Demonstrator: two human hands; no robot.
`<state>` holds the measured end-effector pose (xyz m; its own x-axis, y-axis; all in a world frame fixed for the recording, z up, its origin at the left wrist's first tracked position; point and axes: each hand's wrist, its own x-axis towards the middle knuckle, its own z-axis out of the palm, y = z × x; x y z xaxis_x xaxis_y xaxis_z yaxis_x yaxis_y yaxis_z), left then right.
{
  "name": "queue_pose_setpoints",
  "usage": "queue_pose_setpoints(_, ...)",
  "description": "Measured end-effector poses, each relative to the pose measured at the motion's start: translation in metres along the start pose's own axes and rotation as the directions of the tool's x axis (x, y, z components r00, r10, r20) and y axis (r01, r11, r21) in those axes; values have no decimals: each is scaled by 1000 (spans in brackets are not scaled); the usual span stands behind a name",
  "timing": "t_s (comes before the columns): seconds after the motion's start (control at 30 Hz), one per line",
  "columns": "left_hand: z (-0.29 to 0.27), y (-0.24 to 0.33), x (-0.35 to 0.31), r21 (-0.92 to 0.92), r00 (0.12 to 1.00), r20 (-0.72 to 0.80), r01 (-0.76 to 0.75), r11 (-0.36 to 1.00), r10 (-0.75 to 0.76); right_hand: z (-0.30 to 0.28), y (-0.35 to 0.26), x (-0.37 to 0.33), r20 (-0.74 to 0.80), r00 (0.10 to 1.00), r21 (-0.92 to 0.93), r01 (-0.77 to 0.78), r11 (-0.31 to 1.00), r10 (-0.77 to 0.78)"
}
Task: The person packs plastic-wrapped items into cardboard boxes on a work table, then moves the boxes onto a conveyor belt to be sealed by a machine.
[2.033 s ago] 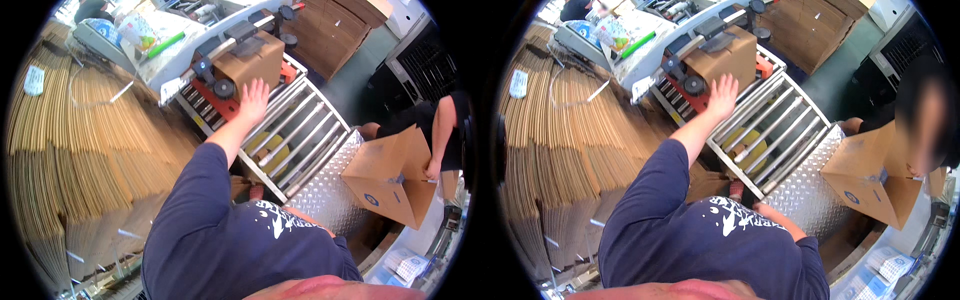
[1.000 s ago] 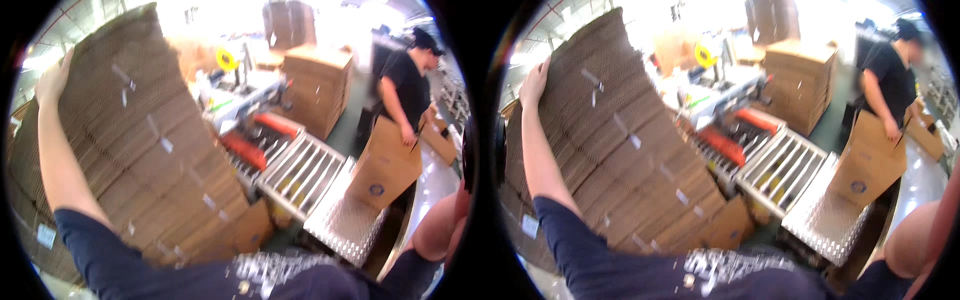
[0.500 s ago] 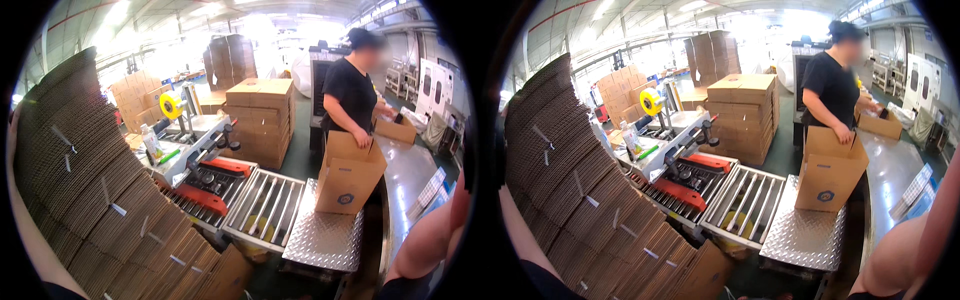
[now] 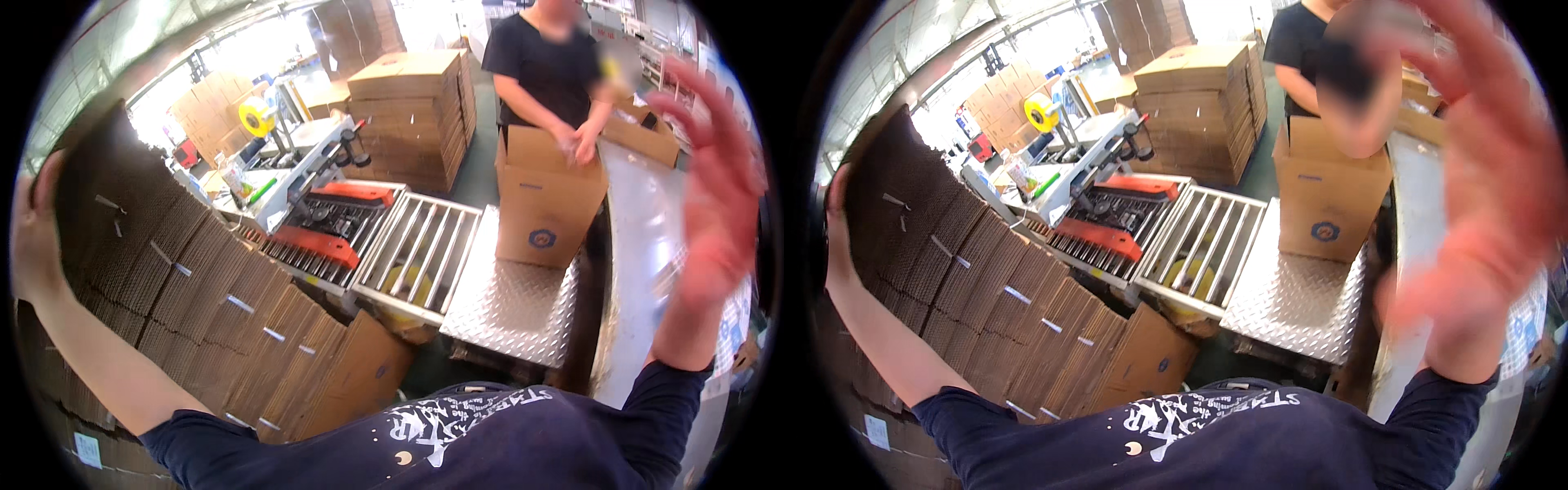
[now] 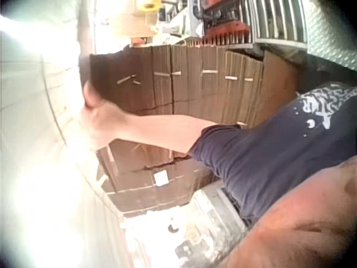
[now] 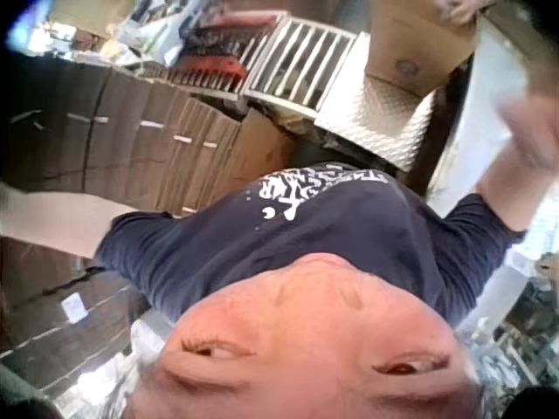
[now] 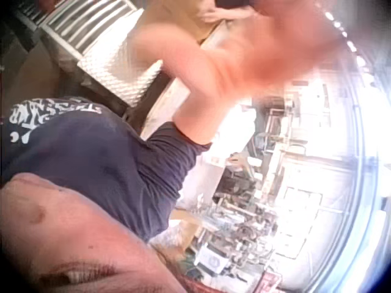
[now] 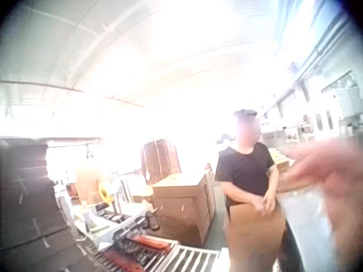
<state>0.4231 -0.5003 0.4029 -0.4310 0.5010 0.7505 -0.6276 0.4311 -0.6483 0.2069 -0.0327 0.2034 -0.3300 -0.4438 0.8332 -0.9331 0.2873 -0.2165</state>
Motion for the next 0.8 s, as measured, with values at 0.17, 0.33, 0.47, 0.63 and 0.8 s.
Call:
queue_pose_setpoints(0.17,-96,157,50,-67,780,-541,-412,909,313,-13,6,-11,-25,999,-17,46,999,-46)
queue_pose_setpoints(0.33,-117,306,57,-694,765,-633,-628,352,117,31,27,-45,511,836,583,-166,795,-200)
queue_pose_setpoints(0.47,-95,451,25,-852,852,-505,-517,-76,-135,53,38,-108,791,597,524,-772,360,130)
queue_pose_setpoints(0.63,-80,547,-27,-925,992,-50,-3,-381,115,62,44,-190,742,370,489,-869,-73,558)
queue_pose_setpoints(0.8,30,593,-22,-698,737,623,675,-240,260,64,61,-178,632,359,629,-756,-184,686)
